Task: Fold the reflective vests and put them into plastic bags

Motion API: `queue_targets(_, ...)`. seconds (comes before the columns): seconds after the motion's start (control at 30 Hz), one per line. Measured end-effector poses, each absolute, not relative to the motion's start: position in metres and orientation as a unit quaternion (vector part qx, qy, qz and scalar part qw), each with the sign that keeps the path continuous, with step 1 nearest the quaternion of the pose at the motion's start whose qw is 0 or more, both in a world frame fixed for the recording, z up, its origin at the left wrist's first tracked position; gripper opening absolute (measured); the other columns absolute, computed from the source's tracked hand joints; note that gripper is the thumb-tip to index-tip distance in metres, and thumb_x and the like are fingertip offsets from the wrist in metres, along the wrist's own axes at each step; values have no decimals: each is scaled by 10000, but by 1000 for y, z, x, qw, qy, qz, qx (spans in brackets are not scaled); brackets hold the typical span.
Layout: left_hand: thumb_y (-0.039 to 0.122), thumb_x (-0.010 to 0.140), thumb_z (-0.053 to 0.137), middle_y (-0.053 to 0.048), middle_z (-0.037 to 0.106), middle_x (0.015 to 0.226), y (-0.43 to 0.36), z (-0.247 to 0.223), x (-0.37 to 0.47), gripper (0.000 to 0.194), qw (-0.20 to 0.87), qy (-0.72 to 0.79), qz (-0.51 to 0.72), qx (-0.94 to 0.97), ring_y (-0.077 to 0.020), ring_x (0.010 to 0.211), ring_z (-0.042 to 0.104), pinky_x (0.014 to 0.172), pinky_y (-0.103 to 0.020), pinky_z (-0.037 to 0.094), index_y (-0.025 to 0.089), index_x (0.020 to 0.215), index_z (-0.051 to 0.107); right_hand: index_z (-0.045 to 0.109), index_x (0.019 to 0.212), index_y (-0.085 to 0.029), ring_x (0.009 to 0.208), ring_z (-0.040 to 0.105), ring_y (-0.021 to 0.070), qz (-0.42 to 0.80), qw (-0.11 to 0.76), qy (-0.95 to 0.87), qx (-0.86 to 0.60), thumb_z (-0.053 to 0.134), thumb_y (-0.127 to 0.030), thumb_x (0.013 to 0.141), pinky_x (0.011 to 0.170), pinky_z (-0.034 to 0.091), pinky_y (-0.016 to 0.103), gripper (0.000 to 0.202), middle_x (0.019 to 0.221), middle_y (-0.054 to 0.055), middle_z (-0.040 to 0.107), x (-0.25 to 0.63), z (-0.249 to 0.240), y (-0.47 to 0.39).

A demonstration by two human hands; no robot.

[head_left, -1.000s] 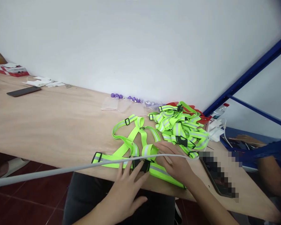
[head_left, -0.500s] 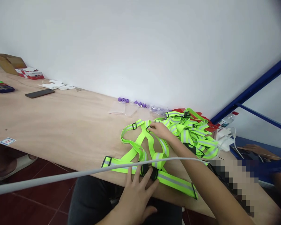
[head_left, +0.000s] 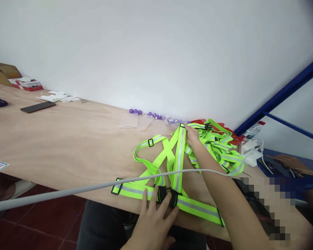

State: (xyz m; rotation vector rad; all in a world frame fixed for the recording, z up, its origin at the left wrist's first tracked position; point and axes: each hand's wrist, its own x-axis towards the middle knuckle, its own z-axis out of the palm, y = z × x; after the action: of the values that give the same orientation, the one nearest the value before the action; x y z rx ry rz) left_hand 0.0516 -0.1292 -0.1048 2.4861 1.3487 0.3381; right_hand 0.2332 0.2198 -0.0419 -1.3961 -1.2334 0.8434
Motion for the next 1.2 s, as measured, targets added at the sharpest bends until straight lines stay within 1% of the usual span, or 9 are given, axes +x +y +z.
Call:
queue_targets(0.17,641,831,718,-77,295,1661,-133,-113,51,849,70,469,132,870,-542,1425,334,1053,-830,304,381,1561,370,532,710,-225,522,587,157,325,484,-531,-615,759,-556,747,504,516,270,404,526,-51,561,238,-46,238)
queue_targets(0.33,742,737,737,-72,380,1622,-132,-126,49,915,-45,456,153,875,-504,1342,468,1033,-758,399,398,1526,427,572,635,-193,707,682,229,228,333,-631,-663,750,-455,805,653,525,305,360,609,22,647,240,-43,234)
queue_targets(0.5,691,758,753,-54,402,1611,-137,-132,49,865,-151,441,174,867,-465,1312,505,1084,-708,374,397,1514,452,657,843,-162,1075,658,365,86,200,-701,-679,773,-355,808,857,484,417,228,1039,187,727,226,-29,219)
queue_targets(0.6,759,715,736,-67,381,1622,-140,-135,54,926,-133,459,175,860,-490,1359,450,1092,-747,323,396,1515,446,666,1037,-173,1106,643,339,37,157,-739,-654,680,-341,889,866,465,389,224,1182,184,700,206,-16,203)
queue_targets(0.77,815,677,716,-101,340,1640,-141,-145,61,979,-109,465,185,859,-533,1366,423,1073,-818,263,368,1508,457,716,944,-239,911,690,240,45,89,-819,-565,554,-480,963,714,456,284,290,957,50,769,169,-13,157)
queue_targets(0.83,811,689,711,-104,321,1648,-141,-148,61,970,-100,466,186,859,-536,1381,407,1077,-818,258,366,1511,452,698,1115,-258,996,685,244,43,73,-846,-526,607,-429,938,749,455,278,263,1060,43,765,158,-20,138)
queue_targets(0.97,803,707,703,-99,298,1658,-141,-145,60,960,-88,467,178,862,-535,1376,421,1039,-809,333,372,1521,434,543,1396,-262,1174,633,275,39,56,-874,-482,636,-407,925,838,456,297,501,1343,84,658,141,-36,117)
queue_targets(1.07,785,708,721,-107,303,1654,-140,-139,59,964,-98,457,169,868,-537,1329,472,961,-800,419,367,1527,432,600,1308,-222,1105,661,290,45,45,-874,-482,592,-480,949,827,458,317,442,1223,113,703,131,-42,117)
queue_targets(1.2,792,691,731,-95,350,1635,-140,-137,60,957,-97,472,170,859,-535,1327,473,942,-786,453,380,1510,456,657,1131,-209,1040,674,278,55,39,-868,-493,569,-436,965,792,451,312,295,1121,113,725,117,-46,124)
